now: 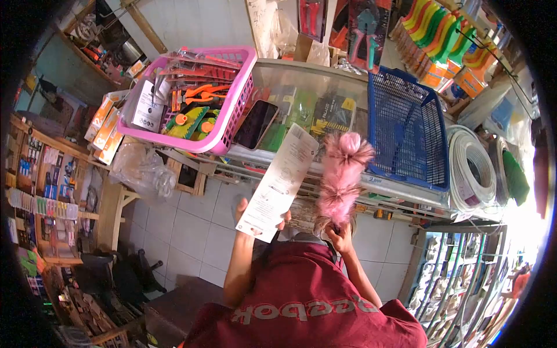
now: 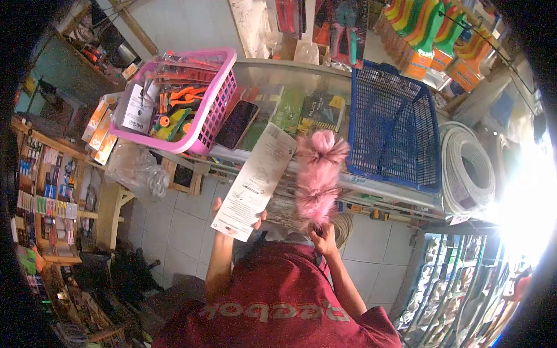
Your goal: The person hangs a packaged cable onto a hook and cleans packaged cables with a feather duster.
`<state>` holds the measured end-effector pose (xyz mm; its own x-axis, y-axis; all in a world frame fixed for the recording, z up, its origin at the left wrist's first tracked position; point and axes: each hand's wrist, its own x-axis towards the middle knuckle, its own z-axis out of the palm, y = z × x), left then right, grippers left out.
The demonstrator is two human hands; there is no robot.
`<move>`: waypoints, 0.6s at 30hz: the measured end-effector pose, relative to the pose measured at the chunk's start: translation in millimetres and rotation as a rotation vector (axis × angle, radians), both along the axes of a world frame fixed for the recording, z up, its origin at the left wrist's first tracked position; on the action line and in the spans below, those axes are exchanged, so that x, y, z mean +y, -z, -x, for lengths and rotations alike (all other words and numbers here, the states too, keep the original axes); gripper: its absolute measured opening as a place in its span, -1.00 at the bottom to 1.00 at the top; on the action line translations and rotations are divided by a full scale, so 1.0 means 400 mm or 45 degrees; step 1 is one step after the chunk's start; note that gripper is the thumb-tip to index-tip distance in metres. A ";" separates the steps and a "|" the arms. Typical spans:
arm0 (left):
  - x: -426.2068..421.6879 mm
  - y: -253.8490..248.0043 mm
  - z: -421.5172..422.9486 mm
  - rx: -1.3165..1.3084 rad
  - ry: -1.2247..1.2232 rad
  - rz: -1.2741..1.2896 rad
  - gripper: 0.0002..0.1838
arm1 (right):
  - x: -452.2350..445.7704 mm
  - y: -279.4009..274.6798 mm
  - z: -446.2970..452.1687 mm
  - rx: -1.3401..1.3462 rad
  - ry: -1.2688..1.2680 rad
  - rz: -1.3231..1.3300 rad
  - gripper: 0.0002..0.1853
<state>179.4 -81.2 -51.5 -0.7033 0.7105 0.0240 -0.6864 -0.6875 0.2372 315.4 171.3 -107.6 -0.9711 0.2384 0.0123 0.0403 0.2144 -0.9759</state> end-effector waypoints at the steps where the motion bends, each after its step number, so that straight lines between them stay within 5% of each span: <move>1: -0.002 -0.013 0.005 0.018 0.007 -0.012 0.00 | 0.007 0.003 -0.001 -0.045 -0.065 0.029 -0.87; 4: -0.013 -0.065 0.010 0.090 0.008 -0.006 0.06 | 0.021 0.083 0.004 -0.118 -0.191 0.056 -0.84; 5: -0.015 -0.088 0.006 0.105 -0.020 0.021 0.08 | 0.012 0.063 0.012 0.092 -0.120 -0.278 -0.81; 7: -0.019 -0.131 -0.012 0.071 -0.260 0.151 0.08 | -0.010 0.034 0.036 -0.012 -0.127 -0.020 -0.74; 10: -0.045 -0.101 0.016 0.401 -0.418 0.306 -0.07 | -0.024 -0.049 0.070 -0.213 -0.205 0.123 -0.70; 13: -0.090 -0.075 0.036 0.334 -0.503 0.898 -0.20 | -0.044 -0.065 0.084 -0.214 -0.141 -0.013 -0.69; 14: -0.062 -0.144 0.034 0.412 -0.528 0.862 -0.30 | -0.044 -0.050 0.086 -0.217 -0.141 -0.065 -0.73; 18: -0.042 -0.155 0.055 0.592 -0.630 1.173 -0.37 | -0.061 -0.018 0.078 0.017 0.026 -0.053 -0.81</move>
